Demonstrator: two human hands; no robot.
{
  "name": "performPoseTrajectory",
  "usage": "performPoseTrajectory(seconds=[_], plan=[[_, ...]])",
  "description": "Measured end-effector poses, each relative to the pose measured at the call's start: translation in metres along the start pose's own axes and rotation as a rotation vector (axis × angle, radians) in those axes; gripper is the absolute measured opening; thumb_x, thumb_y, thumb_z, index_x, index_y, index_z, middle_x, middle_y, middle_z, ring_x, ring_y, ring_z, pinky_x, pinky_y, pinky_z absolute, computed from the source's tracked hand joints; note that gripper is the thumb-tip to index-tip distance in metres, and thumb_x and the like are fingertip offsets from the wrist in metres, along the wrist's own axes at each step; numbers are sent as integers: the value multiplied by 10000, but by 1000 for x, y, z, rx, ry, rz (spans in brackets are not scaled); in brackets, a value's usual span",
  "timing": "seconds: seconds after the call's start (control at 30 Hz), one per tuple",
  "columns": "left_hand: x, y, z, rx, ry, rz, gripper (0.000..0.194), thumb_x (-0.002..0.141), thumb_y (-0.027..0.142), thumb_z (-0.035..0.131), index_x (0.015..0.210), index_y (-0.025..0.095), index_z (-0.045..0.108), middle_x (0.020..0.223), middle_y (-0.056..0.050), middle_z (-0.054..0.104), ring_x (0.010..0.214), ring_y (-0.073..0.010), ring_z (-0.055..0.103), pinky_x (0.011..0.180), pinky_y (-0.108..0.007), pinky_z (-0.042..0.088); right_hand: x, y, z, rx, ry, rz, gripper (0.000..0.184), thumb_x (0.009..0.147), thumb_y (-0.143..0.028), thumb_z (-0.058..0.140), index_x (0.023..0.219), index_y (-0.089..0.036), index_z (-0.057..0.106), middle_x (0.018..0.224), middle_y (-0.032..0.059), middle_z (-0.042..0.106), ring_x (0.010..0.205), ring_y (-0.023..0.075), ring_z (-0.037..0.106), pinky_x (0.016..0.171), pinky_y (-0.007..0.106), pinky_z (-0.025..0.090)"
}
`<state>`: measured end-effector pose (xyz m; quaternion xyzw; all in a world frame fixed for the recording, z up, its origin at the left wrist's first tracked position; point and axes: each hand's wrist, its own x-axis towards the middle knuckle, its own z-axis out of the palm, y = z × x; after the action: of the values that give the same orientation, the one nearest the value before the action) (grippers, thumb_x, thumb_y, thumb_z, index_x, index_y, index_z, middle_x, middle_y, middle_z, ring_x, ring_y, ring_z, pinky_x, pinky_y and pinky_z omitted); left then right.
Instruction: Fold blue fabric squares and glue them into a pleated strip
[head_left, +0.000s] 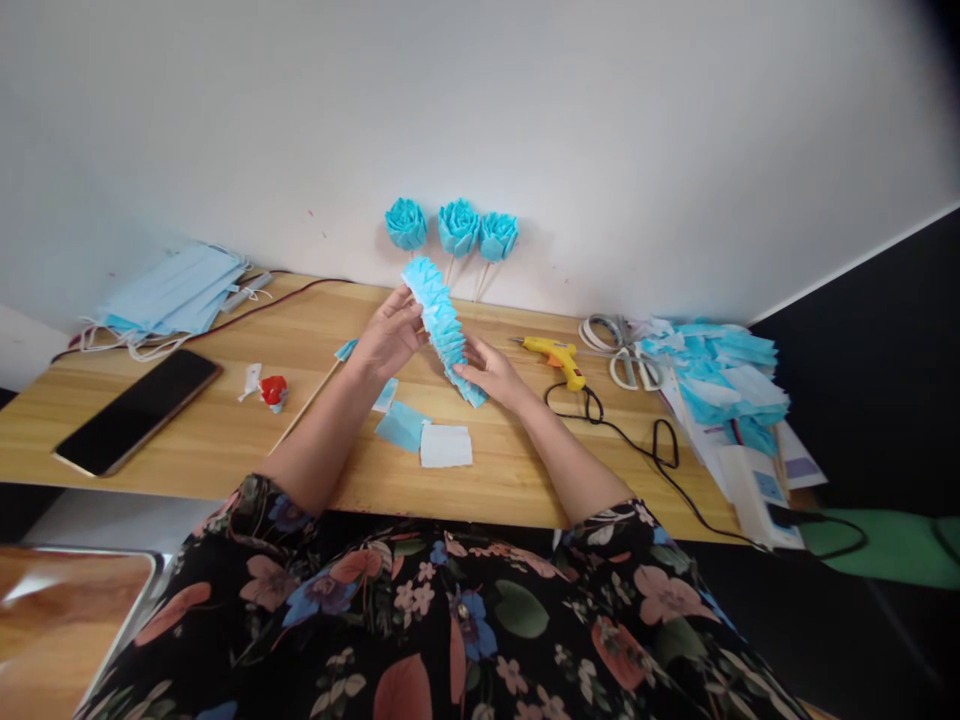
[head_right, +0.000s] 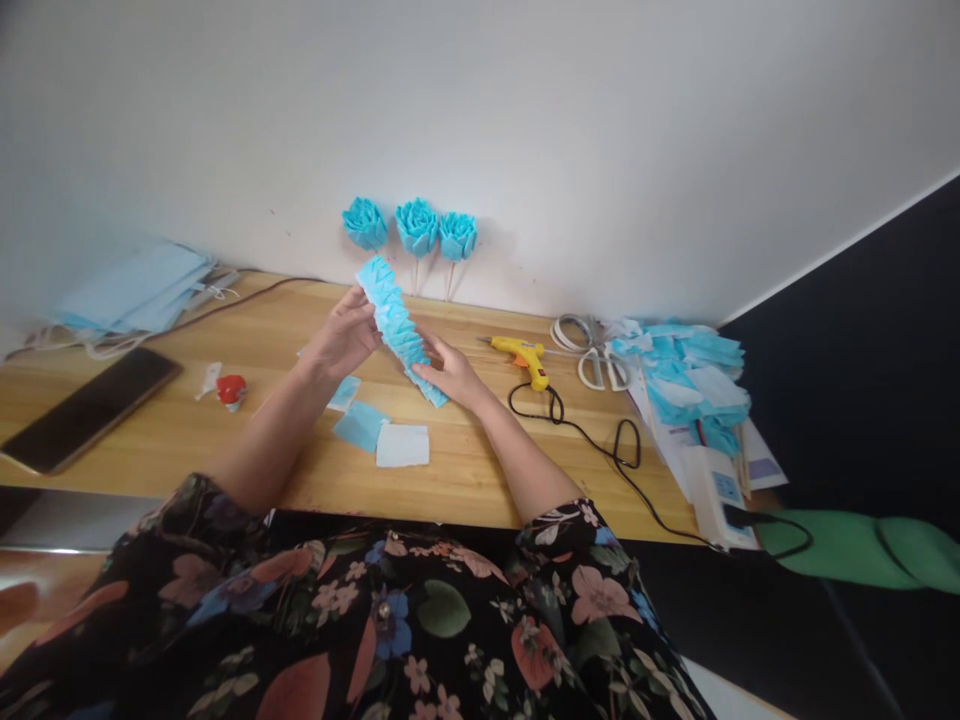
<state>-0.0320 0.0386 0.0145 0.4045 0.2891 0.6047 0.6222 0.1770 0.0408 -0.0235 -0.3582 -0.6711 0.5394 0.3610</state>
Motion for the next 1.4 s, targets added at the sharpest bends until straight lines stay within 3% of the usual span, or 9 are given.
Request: performPoseTrajectory(seconds=[0.1, 0.2, 0.33, 0.53, 0.8, 1.03, 1.2, 1.4], plan=[[2, 1, -2, 12, 10, 14, 425, 742, 368, 791, 1108, 249, 610, 1040, -42, 710, 885, -166, 675, 770, -288, 543, -3, -5, 2, 26, -26, 50, 554, 730, -449, 771, 1219, -214, 661, 1143, 50, 740, 1006, 222, 698, 944, 396, 558], [4, 2, -2, -20, 42, 17, 359, 784, 453, 746, 1023, 225, 606, 1019, -63, 701, 909, -180, 668, 797, -300, 549, -6, -14, 2, 102, -2, 67, 502, 734, -413, 765, 1181, -209, 662, 1033, 21, 743, 879, 182, 687, 846, 342, 568], [1, 1, 4, 43, 12, 8, 433, 821, 539, 696, 1095, 225, 580, 1033, -74, 681, 922, -196, 671, 803, -328, 555, -9, -23, 3, 160, 32, 79, 510, 716, -405, 784, 1177, -225, 661, 1003, 18, 740, 844, 180, 670, 801, 332, 568], [-6, -7, 11, 353, -93, 78, 595, 692, 418, 844, 1156, 196, 545, 1023, -68, 685, 927, -218, 678, 768, -323, 555, -8, -24, 5, 194, 61, 81, 574, 687, -454, 797, 1194, -220, 661, 1052, 35, 741, 882, 202, 683, 781, 343, 574], [1, -5, 3, 369, 43, 250, 563, 711, 351, 813, 1184, 196, 551, 853, -10, 646, 696, -145, 632, 620, -262, 510, -8, -21, -1, 207, 52, 143, 595, 813, -637, 662, 1268, -254, 679, 1051, 38, 747, 837, 174, 680, 693, 286, 544], [4, -5, 0, 334, 100, 289, 556, 693, 435, 829, 1111, 222, 529, 835, 6, 626, 659, -130, 601, 606, -265, 496, -8, -24, 2, 212, -61, 111, 485, 753, -571, 761, 1067, -201, 745, 913, 19, 741, 759, 156, 648, 732, 296, 535], [1, -1, 3, 286, 85, 250, 516, 725, 479, 810, 1066, 213, 529, 834, 2, 608, 672, -142, 619, 610, -281, 508, -7, -21, 2, 168, -5, 131, 450, 690, -535, 806, 965, -185, 740, 775, -4, 700, 657, 142, 595, 616, 267, 490], [-3, 0, 7, 280, -35, 58, 637, 751, 550, 778, 1171, 206, 445, 803, 9, 647, 633, -157, 662, 593, -292, 543, -6, -17, 0, 216, 64, 108, 410, 680, -509, 812, 910, -180, 731, 748, -19, 675, 637, 118, 562, 604, 238, 470]])
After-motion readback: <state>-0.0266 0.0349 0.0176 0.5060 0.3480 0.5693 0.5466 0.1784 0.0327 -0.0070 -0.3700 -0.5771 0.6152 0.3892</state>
